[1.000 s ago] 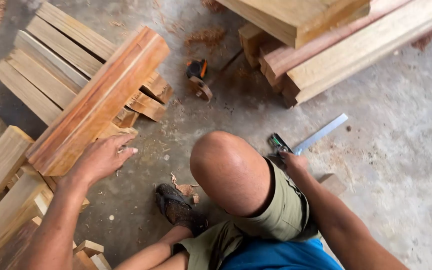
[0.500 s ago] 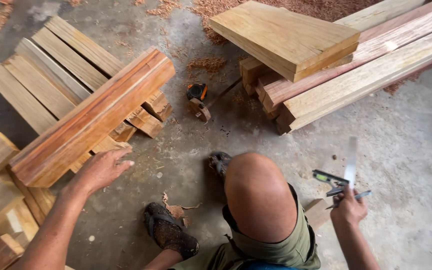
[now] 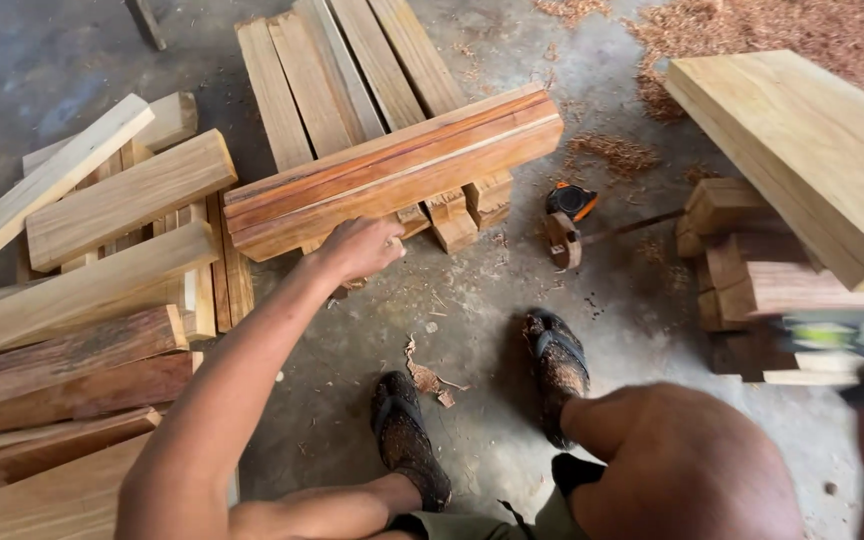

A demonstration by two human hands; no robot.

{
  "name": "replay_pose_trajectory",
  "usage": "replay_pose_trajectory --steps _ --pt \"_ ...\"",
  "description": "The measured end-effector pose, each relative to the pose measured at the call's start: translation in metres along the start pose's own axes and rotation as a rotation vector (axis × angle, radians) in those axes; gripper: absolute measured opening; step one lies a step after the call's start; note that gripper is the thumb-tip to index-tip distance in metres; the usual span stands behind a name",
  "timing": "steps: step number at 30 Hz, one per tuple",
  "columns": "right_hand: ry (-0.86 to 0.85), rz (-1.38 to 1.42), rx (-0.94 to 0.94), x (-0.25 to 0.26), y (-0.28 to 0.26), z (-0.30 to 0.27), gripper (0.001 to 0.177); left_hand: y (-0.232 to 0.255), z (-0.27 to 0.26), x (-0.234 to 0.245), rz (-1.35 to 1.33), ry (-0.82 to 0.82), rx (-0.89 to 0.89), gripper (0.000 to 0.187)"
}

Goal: Marking measurements and cut lines on wooden planks using a combination square and a pen.

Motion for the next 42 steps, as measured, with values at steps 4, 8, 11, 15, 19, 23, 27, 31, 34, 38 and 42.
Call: replay_pose_trajectory --steps 4,8,11,15,19,23,27,31,34,38,42 --pt "-0.022 -0.077 -0.157 -0.231 0.066 0.069 0.021 0.002 0.057 0.024 -0.043 0.227 -0.101 0.037" --pt "0.101 -0.144 -0.385 -0.301 0.129 0.151 0.028 0.012 0.129 0.031 -0.021 0.692 -0.417 0.019" --pt "0.094 -0.238 -0.398 -0.301 0.151 0.201 0.027 0.026 0.2 0.027 -0.043 0.702 -0.457 0.016" --pt "0.161 -0.214 -0.373 -0.282 0.166 0.221 0.028 0.06 0.278 0.034 0.027 0.693 -0.643 0.034" --pt "0.214 -0.189 -0.367 -0.246 0.184 0.22 0.027 0.083 0.324 0.04 0.123 0.501 -0.688 0.039" --pt "0.343 -0.118 -0.387 -0.232 0.198 0.226 0.023 0.08 0.334 0.039 0.155 0.407 -0.678 0.023" --pt "0.32 -0.063 -0.414 -0.253 0.216 0.247 0.025 0.067 0.318 0.033 0.288 0.382 -0.632 0.024" --pt "0.273 0.047 -0.416 -0.245 0.243 0.266 0.023 0.06 0.238 0.016 0.262 0.199 -0.652 0.029" --pt "0.221 0.05 -0.43 -0.25 0.256 0.271 0.022 0.055 0.198 0.009 0.106 -0.013 -0.626 0.043" --pt "0.175 -0.014 -0.45 -0.268 0.272 0.275 0.02 0.06 0.211 0.037 -0.042 0.442 -0.53 0.081" --pt "0.126 0.012 -0.433 -0.272 0.287 0.271 0.021 0.085 0.255 0.041 0.099 0.583 -0.615 0.114"
Point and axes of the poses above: each hand's wrist, its own z-axis towards the middle knuckle, its own x-axis out of the back of the hand, y = z × x, the point moved 4 cm from there along z, towards the middle knuckle, and after that the axes turned 4 degrees about -x, right-handed, at the moved point
